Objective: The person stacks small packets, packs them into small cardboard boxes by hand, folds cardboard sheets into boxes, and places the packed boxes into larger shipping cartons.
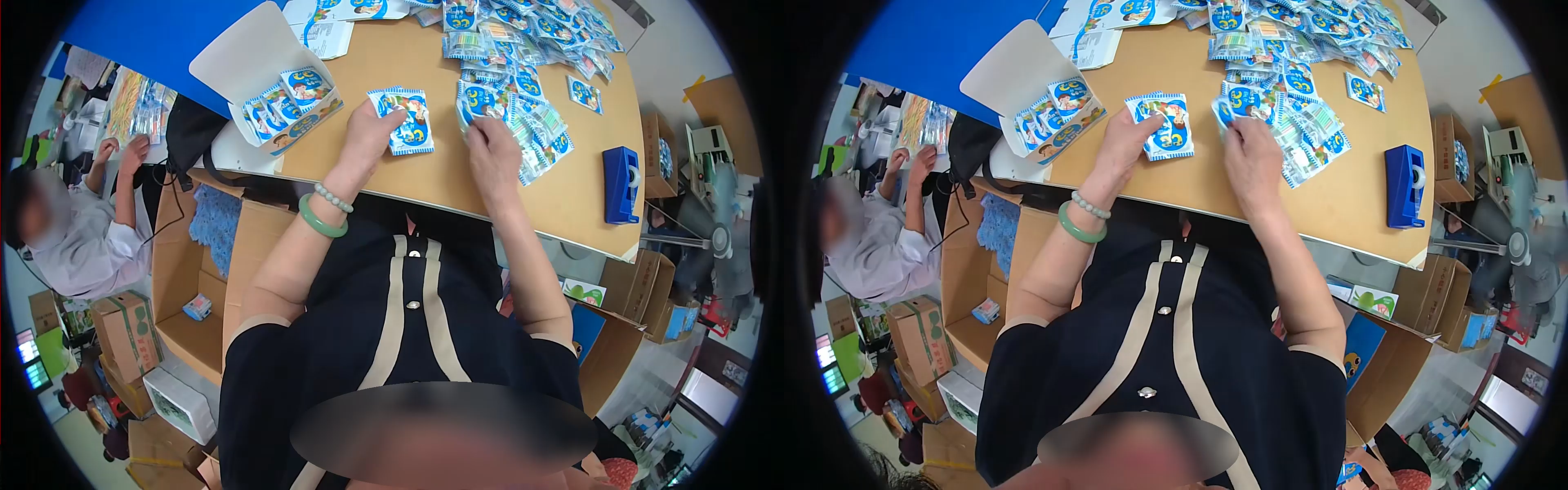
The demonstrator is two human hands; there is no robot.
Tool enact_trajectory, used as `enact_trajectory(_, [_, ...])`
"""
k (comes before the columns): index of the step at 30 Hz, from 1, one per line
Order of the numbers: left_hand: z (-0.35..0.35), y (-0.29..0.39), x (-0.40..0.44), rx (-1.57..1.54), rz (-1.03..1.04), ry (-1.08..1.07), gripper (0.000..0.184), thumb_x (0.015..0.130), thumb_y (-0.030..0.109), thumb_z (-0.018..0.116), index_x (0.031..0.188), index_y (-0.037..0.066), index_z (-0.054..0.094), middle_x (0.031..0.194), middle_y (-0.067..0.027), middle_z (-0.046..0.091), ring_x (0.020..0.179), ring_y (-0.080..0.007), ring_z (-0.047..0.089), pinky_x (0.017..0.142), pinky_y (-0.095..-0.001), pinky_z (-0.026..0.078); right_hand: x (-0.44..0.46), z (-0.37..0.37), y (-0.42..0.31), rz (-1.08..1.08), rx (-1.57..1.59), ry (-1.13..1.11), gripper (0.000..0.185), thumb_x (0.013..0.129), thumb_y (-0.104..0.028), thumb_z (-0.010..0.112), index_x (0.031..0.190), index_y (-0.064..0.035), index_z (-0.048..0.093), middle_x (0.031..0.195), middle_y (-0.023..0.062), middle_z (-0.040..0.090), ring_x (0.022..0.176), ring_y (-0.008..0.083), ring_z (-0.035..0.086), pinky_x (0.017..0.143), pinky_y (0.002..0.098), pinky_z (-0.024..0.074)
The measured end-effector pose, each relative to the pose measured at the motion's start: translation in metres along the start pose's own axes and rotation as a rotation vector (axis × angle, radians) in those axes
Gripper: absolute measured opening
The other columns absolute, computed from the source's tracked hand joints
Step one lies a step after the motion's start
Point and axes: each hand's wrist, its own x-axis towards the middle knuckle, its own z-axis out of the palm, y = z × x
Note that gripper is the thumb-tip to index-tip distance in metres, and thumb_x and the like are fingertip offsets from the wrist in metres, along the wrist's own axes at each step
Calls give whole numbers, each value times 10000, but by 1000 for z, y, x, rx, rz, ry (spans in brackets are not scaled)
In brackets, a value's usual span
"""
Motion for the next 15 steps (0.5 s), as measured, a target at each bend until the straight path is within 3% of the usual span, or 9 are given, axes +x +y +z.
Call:
enact_trajectory(3, [7,-14,4,166,95,38,206,922,84,600,1088,-36,619,983,-110,714,842,-177,694,715,-306,553,8,37,-22,41,62,-36,213,923,-203,605,1032,-23,643,954,167,610,841,363,617,755,417,499])
enact_trajectory(7, [-1,-24,13,511,192,103,197,951,102,594,1110,-10,617,964,-59,697,810,-110,655,711,-279,548,1,42,-45,94,10,-126,239,935,-237,591,1055,-35,636,929,162,595,887,363,610,771,419,495])
enact_trajectory(11, [-2,-18,18,610,158,153,177,950,109,599,1078,-8,634,954,-45,700,813,-94,645,711,-271,535,-2,36,-44,96,26,-246,273,940,-253,584,1115,-49,629,993,162,590,950,360,596,791,424,492])
enact_trajectory(15, [19,5,7,553,83,68,186,938,95,614,1094,-3,632,965,-53,704,820,-105,657,710,-270,540,-3,37,-41,56,29,-273,306,964,-289,537,1141,-45,586,1062,180,569,961,373,605,813,461,499])
